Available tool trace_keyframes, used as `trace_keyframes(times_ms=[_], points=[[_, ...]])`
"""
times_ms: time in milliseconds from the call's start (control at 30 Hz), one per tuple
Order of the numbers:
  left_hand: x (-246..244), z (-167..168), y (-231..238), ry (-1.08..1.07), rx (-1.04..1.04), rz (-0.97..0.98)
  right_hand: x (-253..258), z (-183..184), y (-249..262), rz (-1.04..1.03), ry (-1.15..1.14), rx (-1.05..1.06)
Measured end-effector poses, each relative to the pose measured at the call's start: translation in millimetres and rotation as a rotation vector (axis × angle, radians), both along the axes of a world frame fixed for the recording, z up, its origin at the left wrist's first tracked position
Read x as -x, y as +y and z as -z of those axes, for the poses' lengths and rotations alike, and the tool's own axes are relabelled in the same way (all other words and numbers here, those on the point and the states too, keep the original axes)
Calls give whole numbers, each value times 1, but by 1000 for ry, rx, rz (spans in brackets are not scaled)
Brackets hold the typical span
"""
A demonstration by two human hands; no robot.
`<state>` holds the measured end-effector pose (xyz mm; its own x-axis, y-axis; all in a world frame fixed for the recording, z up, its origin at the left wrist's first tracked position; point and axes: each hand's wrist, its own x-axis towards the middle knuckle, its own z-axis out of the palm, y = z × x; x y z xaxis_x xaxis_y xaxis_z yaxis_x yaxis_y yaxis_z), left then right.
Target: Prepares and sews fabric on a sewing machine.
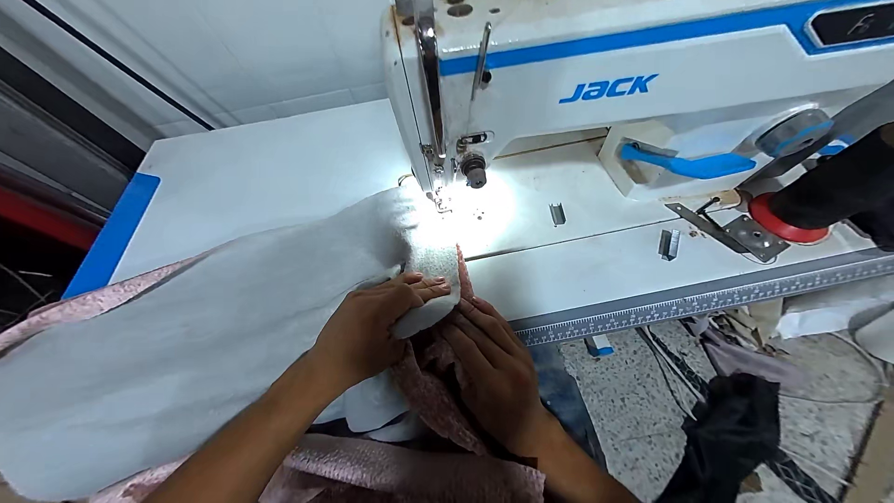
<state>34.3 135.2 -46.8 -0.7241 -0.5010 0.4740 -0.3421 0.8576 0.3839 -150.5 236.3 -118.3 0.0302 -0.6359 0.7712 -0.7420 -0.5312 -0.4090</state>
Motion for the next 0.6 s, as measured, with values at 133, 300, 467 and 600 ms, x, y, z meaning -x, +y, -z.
trace_keyframes(times_ms=[133, 300, 467, 600], points=[[2, -1, -6, -23, 17, -19, -1, -3, -4, 21, 33, -25], [7, -4, -13, -33, 26, -44, -3, -8, -10, 53, 72, -57], [9, -4, -22, -73, 9, -88, -3, -20, -16, 50, 115, -130], [11, -4, -28, -83, 20, -103, -3, -28, -21, 44, 115, -189]])
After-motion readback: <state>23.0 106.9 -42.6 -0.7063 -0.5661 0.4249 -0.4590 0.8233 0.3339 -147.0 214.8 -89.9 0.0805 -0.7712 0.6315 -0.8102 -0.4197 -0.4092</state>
